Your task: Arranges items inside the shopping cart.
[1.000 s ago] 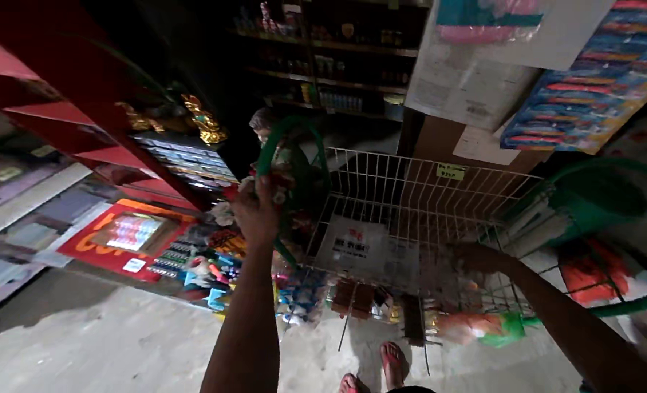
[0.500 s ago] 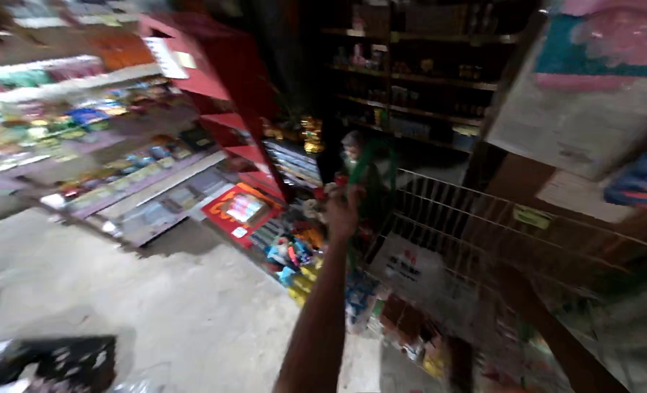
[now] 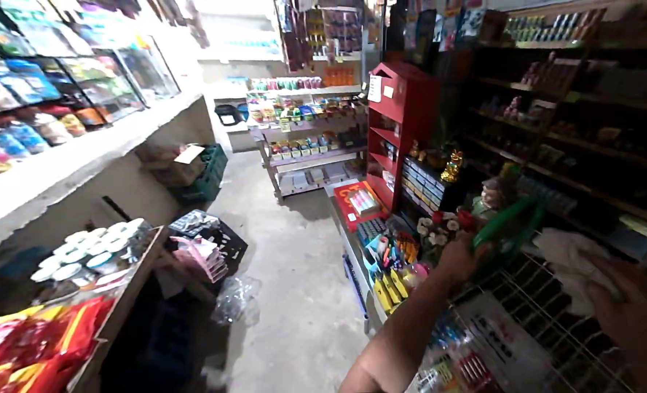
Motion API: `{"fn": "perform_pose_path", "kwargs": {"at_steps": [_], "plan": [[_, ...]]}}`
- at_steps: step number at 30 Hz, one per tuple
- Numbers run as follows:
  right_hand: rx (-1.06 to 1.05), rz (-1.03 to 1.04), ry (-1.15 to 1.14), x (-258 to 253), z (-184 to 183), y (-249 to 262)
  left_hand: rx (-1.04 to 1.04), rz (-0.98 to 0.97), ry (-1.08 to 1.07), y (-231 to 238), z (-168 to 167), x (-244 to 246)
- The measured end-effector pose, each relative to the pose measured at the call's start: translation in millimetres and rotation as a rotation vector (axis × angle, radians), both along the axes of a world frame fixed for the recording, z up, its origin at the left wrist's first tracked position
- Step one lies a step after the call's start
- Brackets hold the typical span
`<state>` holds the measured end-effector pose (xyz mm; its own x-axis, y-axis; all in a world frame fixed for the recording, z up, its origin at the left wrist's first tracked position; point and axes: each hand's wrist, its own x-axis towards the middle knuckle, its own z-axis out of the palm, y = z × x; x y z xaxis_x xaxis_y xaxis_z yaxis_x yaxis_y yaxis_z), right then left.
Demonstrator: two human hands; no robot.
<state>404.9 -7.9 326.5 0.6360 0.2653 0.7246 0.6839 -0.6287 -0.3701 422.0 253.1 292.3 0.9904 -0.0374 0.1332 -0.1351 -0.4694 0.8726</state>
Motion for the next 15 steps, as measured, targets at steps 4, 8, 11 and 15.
{"fn": "perform_pose_path", "kwargs": {"at_steps": [4,8,11,15], "plan": [[-0.338,0.096,-0.118,31,54,72,0.057,-0.014,0.112,14,-31,-22],[-0.656,0.157,0.079,54,47,116,-0.219,0.037,0.104,13,-55,-27],[-0.811,0.256,0.110,36,35,129,-0.225,0.080,0.111,7,-53,-28],[-0.963,0.425,0.124,26,-5,139,-0.118,0.145,0.064,7,-55,-35]]}}
